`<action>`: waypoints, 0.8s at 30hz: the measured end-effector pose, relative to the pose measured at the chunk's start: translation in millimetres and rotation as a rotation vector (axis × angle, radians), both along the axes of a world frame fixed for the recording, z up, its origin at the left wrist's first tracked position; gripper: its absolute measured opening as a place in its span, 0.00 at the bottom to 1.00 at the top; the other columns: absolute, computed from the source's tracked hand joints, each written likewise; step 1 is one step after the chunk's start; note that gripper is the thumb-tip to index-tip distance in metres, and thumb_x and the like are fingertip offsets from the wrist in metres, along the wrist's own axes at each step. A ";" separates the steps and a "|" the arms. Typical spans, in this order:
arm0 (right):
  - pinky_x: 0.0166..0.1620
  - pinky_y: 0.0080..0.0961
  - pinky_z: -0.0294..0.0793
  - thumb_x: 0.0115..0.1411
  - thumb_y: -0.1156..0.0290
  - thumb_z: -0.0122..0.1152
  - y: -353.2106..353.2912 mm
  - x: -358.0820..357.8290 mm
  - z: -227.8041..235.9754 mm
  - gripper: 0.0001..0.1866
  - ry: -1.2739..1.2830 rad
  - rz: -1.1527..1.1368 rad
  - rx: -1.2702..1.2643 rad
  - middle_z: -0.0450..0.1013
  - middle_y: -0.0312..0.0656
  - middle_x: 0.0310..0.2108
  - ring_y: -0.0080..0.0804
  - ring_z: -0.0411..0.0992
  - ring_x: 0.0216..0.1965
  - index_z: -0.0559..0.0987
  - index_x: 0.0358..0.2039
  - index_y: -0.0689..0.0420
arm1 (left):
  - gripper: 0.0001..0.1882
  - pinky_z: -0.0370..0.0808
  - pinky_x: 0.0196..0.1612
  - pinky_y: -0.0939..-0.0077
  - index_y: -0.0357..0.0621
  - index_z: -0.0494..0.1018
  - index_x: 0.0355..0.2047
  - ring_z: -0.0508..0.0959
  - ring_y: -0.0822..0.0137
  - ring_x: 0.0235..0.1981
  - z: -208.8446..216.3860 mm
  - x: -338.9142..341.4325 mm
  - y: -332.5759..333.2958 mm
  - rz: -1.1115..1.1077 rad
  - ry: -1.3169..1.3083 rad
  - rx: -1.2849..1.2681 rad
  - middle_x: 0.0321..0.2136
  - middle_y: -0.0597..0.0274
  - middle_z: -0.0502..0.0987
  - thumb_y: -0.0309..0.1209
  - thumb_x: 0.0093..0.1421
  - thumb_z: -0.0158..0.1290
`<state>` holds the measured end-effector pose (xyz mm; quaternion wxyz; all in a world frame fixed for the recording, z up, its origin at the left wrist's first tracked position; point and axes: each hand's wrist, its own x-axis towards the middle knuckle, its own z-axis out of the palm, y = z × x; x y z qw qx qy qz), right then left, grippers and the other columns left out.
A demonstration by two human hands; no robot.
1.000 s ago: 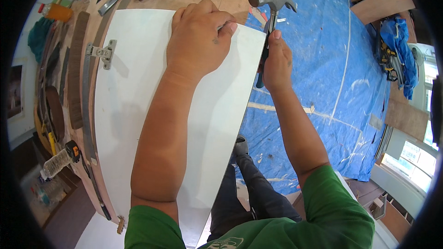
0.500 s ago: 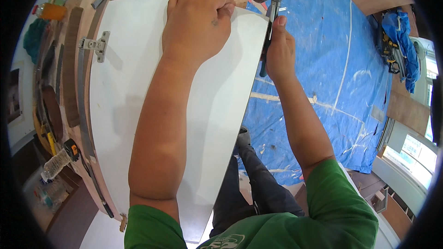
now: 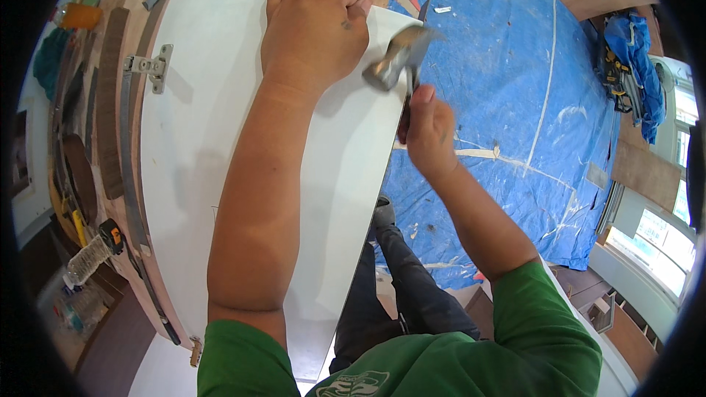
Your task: The person uses a hammer to tap a white cabinet door into place on a workbench, then flips the door to inspect the back and uses a utility knife to trim the edge. The person handles the door and tools directly without visible fasteners.
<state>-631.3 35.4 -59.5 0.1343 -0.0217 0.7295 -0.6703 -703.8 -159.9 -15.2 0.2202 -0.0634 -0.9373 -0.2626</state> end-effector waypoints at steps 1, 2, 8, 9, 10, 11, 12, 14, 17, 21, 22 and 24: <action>0.25 0.25 0.57 0.76 0.45 0.42 3.2 12.4 -2.7 0.34 -0.014 0.026 0.002 0.62 0.31 0.17 0.20 0.58 0.22 0.67 0.18 0.58 | 0.07 0.67 0.54 0.61 0.50 0.85 0.35 0.75 0.59 0.39 0.5 -0.8 0.5 0.010 -0.037 0.005 0.30 0.64 0.74 0.31 0.63 0.57; 0.25 0.26 0.58 0.77 0.46 0.42 6.0 24.5 -5.3 0.34 -0.030 0.052 0.004 0.62 0.31 0.17 0.20 0.58 0.22 0.67 0.19 0.59 | 0.07 0.66 0.57 0.62 0.51 0.85 0.33 0.75 0.60 0.42 3.0 0.5 1.6 0.022 -0.075 0.009 0.31 0.65 0.75 0.31 0.63 0.57; 0.27 0.30 0.60 0.77 0.51 0.44 8.7 45.8 -16.2 0.30 0.165 0.129 -0.024 0.62 0.35 0.20 0.22 0.59 0.24 0.68 0.22 0.59 | 0.08 0.69 0.50 0.60 0.49 0.86 0.36 0.74 0.58 0.38 1.9 2.0 1.0 0.013 -0.048 0.011 0.29 0.64 0.73 0.32 0.63 0.57; 0.27 0.29 0.60 0.77 0.50 0.43 7.7 40.9 -15.2 0.30 0.169 0.110 -0.010 0.62 0.34 0.19 0.22 0.59 0.24 0.68 0.21 0.59 | 0.08 0.69 0.50 0.60 0.49 0.86 0.36 0.74 0.57 0.38 1.3 1.9 0.4 0.009 -0.046 0.003 0.29 0.63 0.73 0.32 0.63 0.57; 0.27 0.29 0.60 0.77 0.50 0.43 6.6 31.1 -13.9 0.30 0.173 0.090 0.005 0.62 0.34 0.19 0.22 0.59 0.24 0.68 0.21 0.59 | 0.08 0.69 0.50 0.60 0.49 0.86 0.36 0.74 0.57 0.38 1.3 0.4 -0.2 0.007 -0.030 -0.001 0.29 0.63 0.73 0.32 0.63 0.57; 0.27 0.28 0.59 0.77 0.49 0.43 4.8 22.2 -11.0 0.31 0.173 0.074 0.020 0.62 0.33 0.19 0.22 0.59 0.23 0.69 0.21 0.58 | 0.08 0.69 0.50 0.60 0.49 0.86 0.36 0.73 0.57 0.38 2.1 0.8 -0.2 0.008 -0.018 -0.003 0.29 0.63 0.73 0.32 0.63 0.57; 0.26 0.27 0.59 0.77 0.48 0.42 4.0 12.5 -10.5 0.31 0.128 0.050 0.015 0.63 0.33 0.18 0.22 0.60 0.23 0.69 0.21 0.58 | 0.08 0.69 0.50 0.60 0.49 0.86 0.36 0.73 0.57 0.37 1.6 0.4 0.3 0.005 -0.006 -0.004 0.29 0.63 0.73 0.32 0.63 0.57; 0.26 0.26 0.59 0.77 0.45 0.41 3.4 -8.8 -12.0 0.33 0.042 0.004 0.005 0.63 0.32 0.18 0.21 0.60 0.22 0.70 0.21 0.57 | 0.08 0.69 0.50 0.60 0.49 0.86 0.36 0.73 0.58 0.37 0.0 0.6 0.8 -0.007 0.005 0.017 0.29 0.63 0.73 0.31 0.63 0.57; 0.25 0.23 0.58 0.76 0.42 0.40 -0.4 -32.4 -14.4 0.35 0.023 -0.046 -0.021 0.64 0.31 0.17 0.20 0.60 0.21 0.71 0.21 0.56 | 0.07 0.68 0.51 0.60 0.49 0.86 0.35 0.74 0.58 0.37 0.1 0.3 1.5 -0.006 0.008 0.031 0.29 0.64 0.73 0.31 0.62 0.57; 0.21 0.22 0.60 0.73 0.36 0.39 -7.3 -53.8 -2.6 0.38 -0.032 -0.122 -0.001 0.64 0.32 0.16 0.20 0.62 0.18 0.70 0.18 0.55 | 0.07 0.68 0.51 0.61 0.49 0.86 0.35 0.74 0.58 0.37 -1.9 1.5 2.4 0.014 0.027 0.008 0.29 0.64 0.73 0.31 0.62 0.58; 0.21 0.22 0.60 0.73 0.35 0.39 -7.0 -58.7 -3.7 0.38 -0.017 -0.122 0.006 0.64 0.32 0.15 0.20 0.62 0.17 0.70 0.18 0.55 | 0.07 0.68 0.52 0.61 0.50 0.86 0.35 0.74 0.58 0.37 -1.7 1.7 2.5 0.015 0.024 0.006 0.29 0.64 0.73 0.31 0.62 0.58; 0.20 0.23 0.60 0.72 0.33 0.39 -5.9 -67.2 -5.3 0.39 0.013 -0.125 0.017 0.63 0.32 0.15 0.20 0.62 0.17 0.70 0.18 0.54 | 0.07 0.68 0.52 0.61 0.50 0.86 0.35 0.74 0.59 0.38 -0.5 2.2 3.4 0.016 0.017 -0.001 0.29 0.65 0.73 0.31 0.62 0.58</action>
